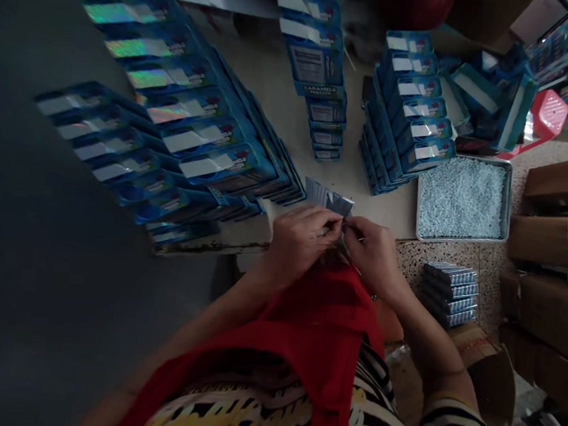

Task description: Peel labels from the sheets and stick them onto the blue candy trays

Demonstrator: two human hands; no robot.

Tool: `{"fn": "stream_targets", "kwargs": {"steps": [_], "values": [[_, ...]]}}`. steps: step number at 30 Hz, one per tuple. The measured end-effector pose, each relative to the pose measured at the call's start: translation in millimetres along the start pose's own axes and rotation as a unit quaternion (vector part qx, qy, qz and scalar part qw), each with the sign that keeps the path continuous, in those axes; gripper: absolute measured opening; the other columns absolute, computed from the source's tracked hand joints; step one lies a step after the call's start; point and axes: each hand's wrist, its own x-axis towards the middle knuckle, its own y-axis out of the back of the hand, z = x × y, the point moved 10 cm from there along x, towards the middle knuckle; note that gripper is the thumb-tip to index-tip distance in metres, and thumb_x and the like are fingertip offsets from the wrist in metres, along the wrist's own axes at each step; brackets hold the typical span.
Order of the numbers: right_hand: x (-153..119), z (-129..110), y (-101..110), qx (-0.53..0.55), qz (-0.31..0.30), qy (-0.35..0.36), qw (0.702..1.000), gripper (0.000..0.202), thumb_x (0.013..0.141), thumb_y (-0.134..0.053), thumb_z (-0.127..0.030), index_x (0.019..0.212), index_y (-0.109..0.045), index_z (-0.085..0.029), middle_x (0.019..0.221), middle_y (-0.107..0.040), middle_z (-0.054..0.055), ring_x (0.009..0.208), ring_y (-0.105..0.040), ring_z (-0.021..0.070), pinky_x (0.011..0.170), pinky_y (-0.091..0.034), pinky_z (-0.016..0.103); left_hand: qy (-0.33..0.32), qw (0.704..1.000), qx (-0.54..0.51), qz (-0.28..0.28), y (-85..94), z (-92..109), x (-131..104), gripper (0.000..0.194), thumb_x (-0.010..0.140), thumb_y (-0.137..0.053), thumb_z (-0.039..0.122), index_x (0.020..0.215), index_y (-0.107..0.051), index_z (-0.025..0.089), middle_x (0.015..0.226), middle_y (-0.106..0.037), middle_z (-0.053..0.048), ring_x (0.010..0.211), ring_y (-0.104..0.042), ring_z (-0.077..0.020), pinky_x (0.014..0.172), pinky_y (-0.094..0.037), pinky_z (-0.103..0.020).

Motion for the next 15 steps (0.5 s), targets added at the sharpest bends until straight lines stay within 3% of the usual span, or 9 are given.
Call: {"fn": "stream_targets", "kwargs": {"steps": [4, 8, 12, 15], "values": [[-3, 14, -4, 0.049, 0.002, -0.034, 0.998, 0.026, 0.091, -0.061, -0.034, 0.093, -0.080, -0.016, 0.073, -0.072, 0.000, 0.063, -0.058, 0.0123, 0.061, -0.040, 0.023, 0.146, 0.981, -0.126, -0.010, -5.9, -28, 0, 0.013, 0.084, -0.065, 0.019, 0.086, -0.078, 0.018, 0.080, -0.077, -0.004, 0.073, -0.072, -0.0163, 0.073, -0.055, -0.025], [-1, 20, -7, 0.087, -0.008, -0.052, 0.995, 0.027, 0.089, -0.063, -0.038, 0.089, -0.078, -0.015, 0.071, -0.069, 0.001, 0.065, -0.057, 0.0127, 0.061, -0.041, 0.023, 0.291, 0.917, -0.262, -0.072, -27.0, -55, -6, 0.016, 0.076, -0.068, 0.027, 0.081, -0.079, 0.016, 0.072, -0.076, -0.003, 0.063, -0.068, -0.0152, 0.059, -0.052, -0.023], [3, 25, -16, 0.114, -0.034, -0.050, 0.992, 0.025, 0.089, -0.061, -0.036, 0.085, -0.074, -0.016, 0.071, -0.068, 0.001, 0.065, -0.057, 0.0126, 0.061, -0.041, 0.023, 0.341, 0.868, -0.342, -0.115, -40.5, -65, -9, 0.018, 0.070, -0.070, 0.029, 0.079, -0.077, 0.015, 0.073, -0.076, -0.004, 0.064, -0.068, -0.0159, 0.058, -0.054, -0.023], [4, 33, -20, 0.117, -0.025, -0.052, 0.991, 0.023, 0.087, -0.063, -0.036, 0.093, -0.073, -0.016, 0.076, -0.070, 0.001, 0.067, -0.058, 0.0128, 0.062, -0.042, 0.023, 0.327, 0.879, -0.319, -0.141, -42.2, -62, -9, 0.018, 0.071, -0.070, 0.029, 0.080, -0.078, 0.015, 0.074, -0.076, -0.004, 0.060, -0.067, -0.0155, 0.054, -0.052, -0.024]]}}
